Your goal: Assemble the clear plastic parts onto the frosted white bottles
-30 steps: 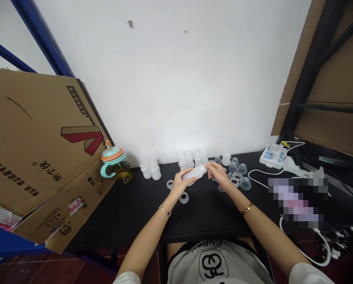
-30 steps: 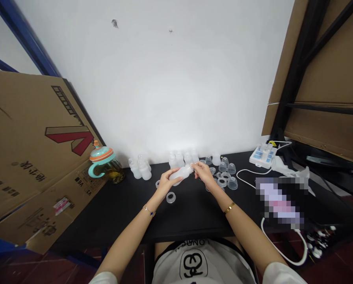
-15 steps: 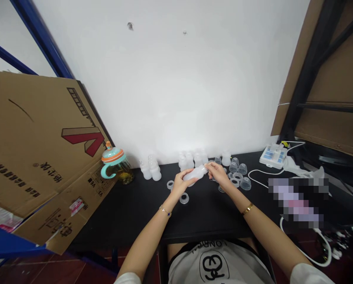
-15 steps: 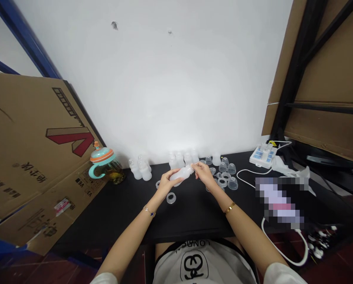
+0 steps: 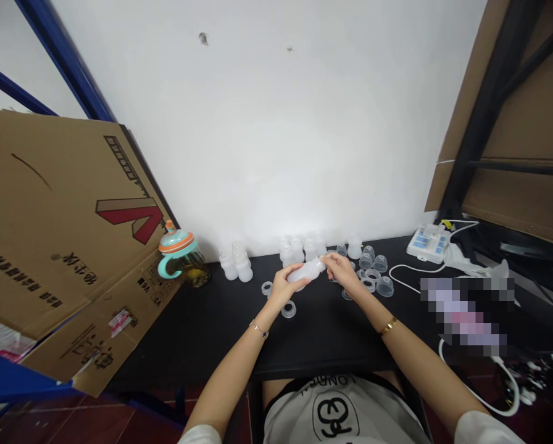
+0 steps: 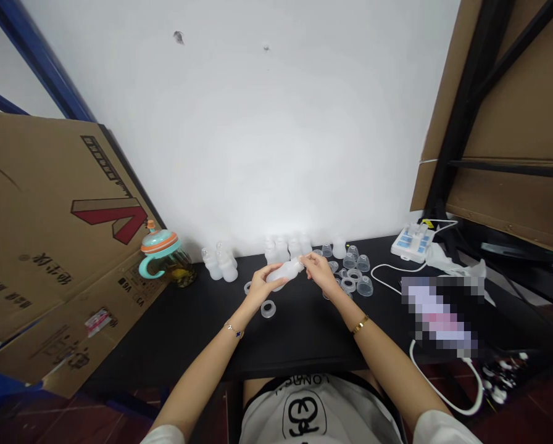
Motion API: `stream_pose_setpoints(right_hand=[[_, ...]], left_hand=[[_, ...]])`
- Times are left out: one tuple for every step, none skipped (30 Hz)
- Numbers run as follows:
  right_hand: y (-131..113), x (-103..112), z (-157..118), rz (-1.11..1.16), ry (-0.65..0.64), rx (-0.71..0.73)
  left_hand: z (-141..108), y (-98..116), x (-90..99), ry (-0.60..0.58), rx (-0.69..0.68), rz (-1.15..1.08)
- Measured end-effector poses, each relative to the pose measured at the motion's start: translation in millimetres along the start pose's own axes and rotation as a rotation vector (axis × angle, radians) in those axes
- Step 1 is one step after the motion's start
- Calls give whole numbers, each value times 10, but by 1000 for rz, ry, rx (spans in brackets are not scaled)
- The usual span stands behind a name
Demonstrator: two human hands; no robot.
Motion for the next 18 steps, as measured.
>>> stream_pose_setpoints(right_hand=[[1, 1, 0, -1, -2, 0], [0, 2, -1, -1, -3, 1], [-3, 3, -4, 0, -5, 2], [-7, 3, -8, 3, -4, 3], [-12, 2, -13, 10, -3, 3], [-16, 0, -17, 20, -3, 0], [-20, -4, -20, 33, -6, -3], [-22, -10, -23, 47, -12, -8], [-21, -17, -24, 62, -20, -12], [-19, -26, -23, 73, -31, -13], [-15, -34, -22, 80, -43, -13], [-9, -42, -20, 81, -51, -9], [-3, -48, -19, 76, -54, -4], [3, -51, -19, 63, -52, 4], [7, -51, -20, 43, -45, 15], [8, -48, -23, 15, -36, 29], [5, -44, -28, -18, -28, 47], [-3, -39, -34, -54, -25, 66]], left_hand=[[-3, 8, -4, 2, -4, 4], [-6, 16, -8, 6, -6, 8], [-10, 25, -12, 10, -6, 11], [-14, 35, -15, 13, -6, 13], [-17, 43, -17, 14, -5, 13], [-20, 49, -17, 13, -2, 10], [-21, 54, -15, 13, 2, 4], [-21, 56, -9, 13, 7, -4], [-18, 55, -1, 16, 14, -15], [-14, 51, 11, 20, 22, -27], [-8, 44, 23, 24, 29, -39], [-1, 35, 35, 24, 37, -52], [6, 25, 46, 20, 47, -66], [12, 13, 55, 11, 61, -82], [16, 1, 59, -4, 82, -99], [19, -10, 60, -25, 108, -117], [19, -21, 57, -51, 138, -136], [17, -30, 51, -79, 170, -157]])
Point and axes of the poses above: each hand's wrist, its own z-axis towards the middle knuckle, its own x-axis out of the back of the hand, y = z × x, the point moved 2 cm from there along z, towards the middle knuckle, and after that the axes turned 13 degrees about -z, right-handed, at the moved point
